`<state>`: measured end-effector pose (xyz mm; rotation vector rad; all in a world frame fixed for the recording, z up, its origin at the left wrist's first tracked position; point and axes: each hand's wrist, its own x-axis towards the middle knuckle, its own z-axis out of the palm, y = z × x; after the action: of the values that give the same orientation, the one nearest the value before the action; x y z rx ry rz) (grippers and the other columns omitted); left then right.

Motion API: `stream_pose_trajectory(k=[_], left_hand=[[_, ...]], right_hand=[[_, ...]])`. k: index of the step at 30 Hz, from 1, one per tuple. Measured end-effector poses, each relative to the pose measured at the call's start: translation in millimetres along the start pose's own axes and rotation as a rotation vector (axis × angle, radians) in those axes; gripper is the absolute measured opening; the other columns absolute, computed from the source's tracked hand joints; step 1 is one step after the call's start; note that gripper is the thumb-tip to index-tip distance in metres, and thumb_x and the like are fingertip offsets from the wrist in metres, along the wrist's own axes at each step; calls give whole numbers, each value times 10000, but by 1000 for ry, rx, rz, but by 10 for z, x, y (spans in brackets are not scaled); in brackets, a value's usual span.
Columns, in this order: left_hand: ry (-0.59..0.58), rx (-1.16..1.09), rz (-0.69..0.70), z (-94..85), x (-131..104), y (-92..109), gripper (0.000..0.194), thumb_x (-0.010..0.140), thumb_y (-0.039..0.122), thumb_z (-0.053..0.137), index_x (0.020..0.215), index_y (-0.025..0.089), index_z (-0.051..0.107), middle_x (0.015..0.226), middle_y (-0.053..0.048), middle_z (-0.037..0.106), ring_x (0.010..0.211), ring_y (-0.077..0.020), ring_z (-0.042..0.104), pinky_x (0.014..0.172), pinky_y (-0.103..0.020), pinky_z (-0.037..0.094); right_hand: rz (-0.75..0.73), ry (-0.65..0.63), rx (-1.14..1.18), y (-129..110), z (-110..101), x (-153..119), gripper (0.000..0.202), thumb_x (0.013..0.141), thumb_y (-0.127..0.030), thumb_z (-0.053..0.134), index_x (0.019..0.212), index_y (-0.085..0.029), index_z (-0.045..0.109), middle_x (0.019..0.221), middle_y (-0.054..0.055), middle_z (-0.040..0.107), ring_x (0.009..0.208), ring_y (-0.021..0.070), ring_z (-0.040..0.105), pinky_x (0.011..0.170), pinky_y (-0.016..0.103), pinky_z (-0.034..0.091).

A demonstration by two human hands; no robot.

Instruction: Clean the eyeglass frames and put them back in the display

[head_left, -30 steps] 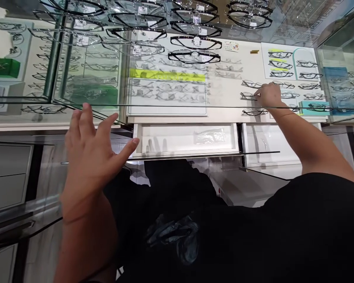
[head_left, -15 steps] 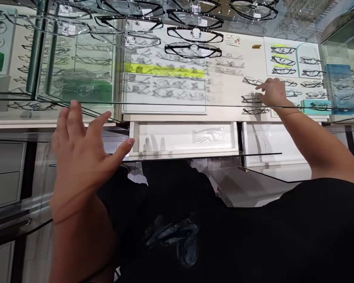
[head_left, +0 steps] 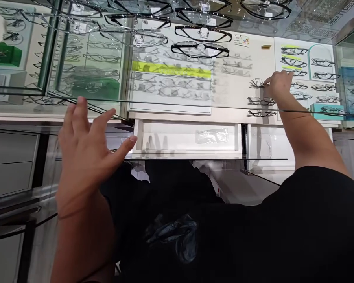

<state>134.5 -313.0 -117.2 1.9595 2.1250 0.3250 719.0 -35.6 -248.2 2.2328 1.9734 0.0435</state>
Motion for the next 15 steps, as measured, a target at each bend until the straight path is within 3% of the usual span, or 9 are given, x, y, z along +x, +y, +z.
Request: stream_pose_trajectory(k=[5,15], left_hand=[[-3,-8,7,16,1,-15,1006,958,842,438,1693,158,502,1891,-211,118,1762,-457,76,1396,-660,86],[5,7,19,34,8,-39,976,967,822,432,1691,173,503,1887,-213,139,1756,-466,99,1375,-705,116]], right_hand=[[-47,28,11,11,-8,-162,274,1032,-181,647,1204,-133,855,1349,193,766,1231,232,502,1121,481,252],[-93,83,70,-18,25,-151,375,1084,-295,523,951,-131,832,1218,214,790,1079,228,523,1071,534,276]])
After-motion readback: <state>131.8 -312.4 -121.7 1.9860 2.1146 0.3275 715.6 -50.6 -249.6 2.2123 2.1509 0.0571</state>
